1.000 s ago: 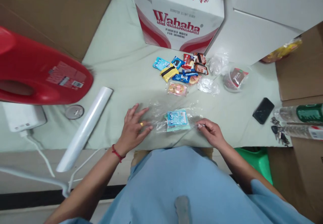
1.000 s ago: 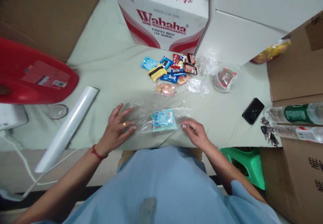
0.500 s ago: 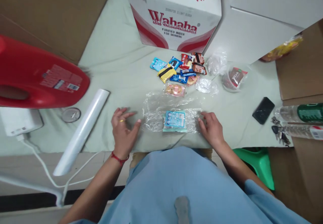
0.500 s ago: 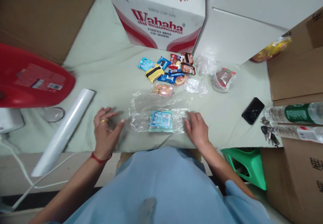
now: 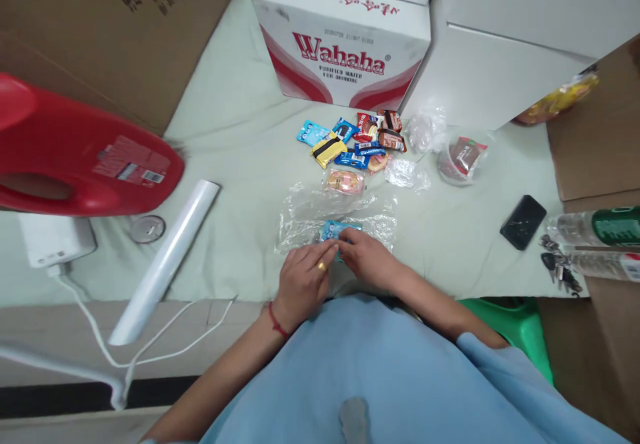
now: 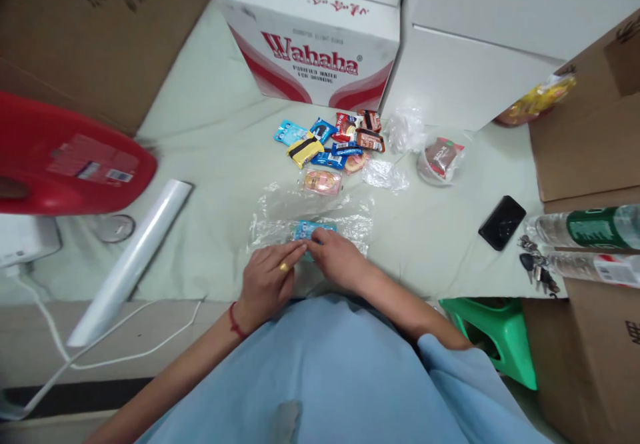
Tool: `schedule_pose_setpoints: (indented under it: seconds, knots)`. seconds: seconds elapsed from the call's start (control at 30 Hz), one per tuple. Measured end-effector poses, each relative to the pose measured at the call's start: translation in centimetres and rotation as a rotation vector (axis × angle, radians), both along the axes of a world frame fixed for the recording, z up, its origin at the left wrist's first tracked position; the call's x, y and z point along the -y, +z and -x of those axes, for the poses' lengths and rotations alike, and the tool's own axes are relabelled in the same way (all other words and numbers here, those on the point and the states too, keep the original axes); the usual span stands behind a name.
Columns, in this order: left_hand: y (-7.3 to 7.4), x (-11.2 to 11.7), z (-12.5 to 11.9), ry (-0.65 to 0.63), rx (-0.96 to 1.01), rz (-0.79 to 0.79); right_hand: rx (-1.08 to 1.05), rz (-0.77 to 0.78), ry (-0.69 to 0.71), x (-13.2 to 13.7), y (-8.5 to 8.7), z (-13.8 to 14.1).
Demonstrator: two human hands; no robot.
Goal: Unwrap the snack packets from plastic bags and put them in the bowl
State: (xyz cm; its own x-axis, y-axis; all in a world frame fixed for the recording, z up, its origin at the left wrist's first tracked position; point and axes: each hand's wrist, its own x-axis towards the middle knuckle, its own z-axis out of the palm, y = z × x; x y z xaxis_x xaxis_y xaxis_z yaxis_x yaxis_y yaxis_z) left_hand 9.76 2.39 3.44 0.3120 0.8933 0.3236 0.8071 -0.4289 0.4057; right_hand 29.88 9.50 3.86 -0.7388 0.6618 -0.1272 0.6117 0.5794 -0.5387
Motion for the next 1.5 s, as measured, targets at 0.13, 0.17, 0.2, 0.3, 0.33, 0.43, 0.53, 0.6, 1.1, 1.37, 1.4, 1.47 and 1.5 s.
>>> schedule_pose_setpoints:
  seconds: [0.13,0.17,0.2,0.3,0.33,0.43,0.53,0.6,1.1,1.37,1.4,1.47,1.5]
  knots:
    - [-2.2,-2.3,-1.3,0.062,-0.105,0.133,-0.072,0.033,-0.048,-2.2,1.6,-1.3]
    - [-2.4,-2.5,-1.3,0.054,-0.119,0.139,-0.053,-0.024,-0.118,-3.0,2.0,-1.5]
    - [-2.5,-2.6,-1.2,0.048,-0.13,0.14,-0.019,-0.096,-0.198,-3.9,2.2,-1.5]
    - [-2.4,-2.5,-1.2,0.049,-0.146,0.13,0.131,-0.222,-0.36,-6.6,2.2,-0.8]
    - [-2.3,-2.4,-1.3,0.052,-0.148,0.129,0.182,-0.218,-0.37,-7.3,2.0,-0.4]
    - [-2.2,-2.1,-1.8,0.074,-0.162,0.126,0.303,-0.154,-0.328,-8.8,1.3,1.0]
    - [-2.4,-1.7,-2.2,0.102,-0.166,0.126,0.281,-0.045,-0.22,-9.0,1.5,1.6]
    - [-2.6,-1.5,-2.3,0.106,-0.148,0.133,0.161,-0.024,-0.115,-8.3,1.9,1.4]
    - [-2.8,-2.2,4.4,0.292,0.781,0.337,0.189,-0.179,0.207,1.2,-1.0,0.1]
    - [-0.6,-5.1,2.1,0.647,0.616,0.34,0.216,-0.182,0.186,1.4,-0.3,0.9]
    - [-0.8,-5.1,2.0,0.637,0.545,0.345,0.205,-0.165,0.189,1.2,-0.3,0.8]
    - [-1.6,-4.6,2.4,0.641,0.413,0.341,0.163,-0.108,0.195,0.8,-0.3,0.4]
    - [-2.1,-4.2,2.8,0.657,0.347,0.334,0.128,-0.071,0.197,0.7,-0.3,0.2]
